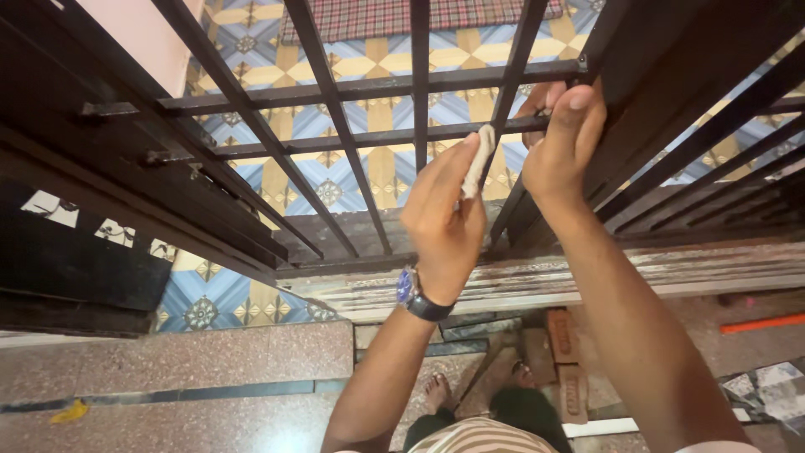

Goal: The person wipes down the vertical bars of a metal gate with a small cloth, moving the cloth up and down each bar.

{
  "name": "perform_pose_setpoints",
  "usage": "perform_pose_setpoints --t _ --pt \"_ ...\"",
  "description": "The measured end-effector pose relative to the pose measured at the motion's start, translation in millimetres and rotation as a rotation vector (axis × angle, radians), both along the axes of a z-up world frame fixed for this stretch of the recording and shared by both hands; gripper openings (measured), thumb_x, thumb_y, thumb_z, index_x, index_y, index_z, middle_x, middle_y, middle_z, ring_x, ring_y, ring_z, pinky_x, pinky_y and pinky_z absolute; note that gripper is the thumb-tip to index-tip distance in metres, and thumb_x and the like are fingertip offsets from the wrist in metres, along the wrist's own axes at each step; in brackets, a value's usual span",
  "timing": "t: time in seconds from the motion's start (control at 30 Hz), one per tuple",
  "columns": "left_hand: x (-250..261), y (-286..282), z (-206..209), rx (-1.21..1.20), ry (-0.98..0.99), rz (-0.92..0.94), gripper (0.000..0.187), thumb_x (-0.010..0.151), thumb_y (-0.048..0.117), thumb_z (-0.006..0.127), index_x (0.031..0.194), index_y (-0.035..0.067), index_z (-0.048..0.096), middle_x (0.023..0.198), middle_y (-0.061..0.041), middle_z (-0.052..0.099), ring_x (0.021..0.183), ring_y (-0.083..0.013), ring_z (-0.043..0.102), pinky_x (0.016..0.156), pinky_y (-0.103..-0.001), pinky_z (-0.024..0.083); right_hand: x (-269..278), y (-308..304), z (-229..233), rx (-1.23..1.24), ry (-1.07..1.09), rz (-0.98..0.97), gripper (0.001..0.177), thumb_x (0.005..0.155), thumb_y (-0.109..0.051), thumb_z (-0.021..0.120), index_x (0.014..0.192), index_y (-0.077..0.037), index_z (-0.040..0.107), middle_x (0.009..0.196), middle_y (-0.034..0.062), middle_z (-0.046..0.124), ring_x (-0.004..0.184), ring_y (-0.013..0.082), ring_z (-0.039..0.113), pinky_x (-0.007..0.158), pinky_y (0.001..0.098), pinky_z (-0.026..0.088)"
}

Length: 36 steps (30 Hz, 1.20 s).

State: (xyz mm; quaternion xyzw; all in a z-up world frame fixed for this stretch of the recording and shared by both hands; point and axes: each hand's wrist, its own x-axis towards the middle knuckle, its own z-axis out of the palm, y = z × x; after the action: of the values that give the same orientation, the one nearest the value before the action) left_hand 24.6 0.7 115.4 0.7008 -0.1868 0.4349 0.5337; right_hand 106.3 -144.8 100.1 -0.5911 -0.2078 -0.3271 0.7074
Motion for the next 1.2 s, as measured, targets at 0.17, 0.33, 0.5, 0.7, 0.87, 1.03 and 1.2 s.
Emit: perform_pose_setpoints --t 0.17,0.33,0.5,0.7,0.87,1.03,1.2 --pt "-1 -6 -25 -0.023 0.029 0.029 0.047 0.085 -0.016 0.063 0.126 0.005 0.067 0.121 -0.016 0.072 0.114 -0.0325 0.072 0.096 -0.039 0.059 3 0 7 -0.002 -0.022 0.02 0.056 0.112 -0.063 0.049 0.102 -0.008 0.044 0.075 0.0033 0.05 0.054 0.0079 0.042 0.048 0.022 0.025" --pt "-10 0 -52 -0.04 0.204 -0.03 0.043 0.084 -0.014 0.061 0.123 0.003 0.069 0.116 -0.019 0.072 0.107 -0.0335 0.073 0.092 -0.038 0.059 0 -2 7 -0.023 -0.038 0.047 0.057 0.111 -0.063 0.048 0.1 -0.008 0.042 0.074 0.0037 0.05 0.053 0.0085 0.042 0.048 0.0224 0.026" --pt "-4 8 -33 -0.039 0.25 -0.089 0.04 0.086 -0.011 0.061 0.122 0.003 0.071 0.112 -0.018 0.074 0.103 -0.0315 0.075 0.091 -0.037 0.058 -1 -6 3 -0.009 0.01 0.113 0.06 0.111 -0.067 0.043 0.096 -0.008 0.042 0.077 0.0079 0.055 0.054 0.0087 0.04 0.049 0.0225 0.027" --pt "0 -1 -29 -0.094 0.113 -0.07 0.039 0.087 -0.011 0.06 0.123 0.003 0.068 0.116 -0.019 0.072 0.109 -0.0335 0.073 0.096 -0.038 0.057 -5 -9 8 0.016 0.015 0.214 0.062 0.111 -0.066 0.043 0.092 -0.007 0.041 0.082 0.0136 0.057 0.051 0.0097 0.037 0.047 0.0232 0.027" --pt "-13 -2 -79 -0.082 0.26 -0.015 0.04 0.086 -0.011 0.06 0.122 0.003 0.07 0.112 -0.019 0.073 0.101 -0.0329 0.074 0.089 -0.038 0.058 -3 -9 13 0.036 0.007 0.276 0.062 0.11 -0.066 0.044 0.088 -0.008 0.039 0.077 0.0144 0.056 0.047 0.0073 0.033 0.044 0.0213 0.025" --pt "-16 -4 -108 -0.105 0.498 0.027 0.031 0.087 -0.005 0.07 0.116 0.005 0.074 0.105 -0.018 0.076 0.091 -0.0303 0.075 0.078 -0.035 0.057 1 -12 12 0.035 0.002 0.289 0.063 0.11 -0.066 0.046 0.087 -0.008 0.039 0.077 0.0156 0.056 0.047 0.0079 0.034 0.044 0.0214 0.024" --pt "-9 -7 -79 -0.192 0.294 -0.041 0.036 0.089 -0.008 0.067 0.122 0.005 0.072 0.113 -0.018 0.076 0.103 -0.0272 0.077 0.089 -0.033 0.057 -2 -10 12 0.022 0.009 0.283 0.064 0.11 -0.066 0.045 0.085 -0.008 0.038 0.075 0.0151 0.054 0.047 0.0089 0.035 0.044 0.0219 0.025"
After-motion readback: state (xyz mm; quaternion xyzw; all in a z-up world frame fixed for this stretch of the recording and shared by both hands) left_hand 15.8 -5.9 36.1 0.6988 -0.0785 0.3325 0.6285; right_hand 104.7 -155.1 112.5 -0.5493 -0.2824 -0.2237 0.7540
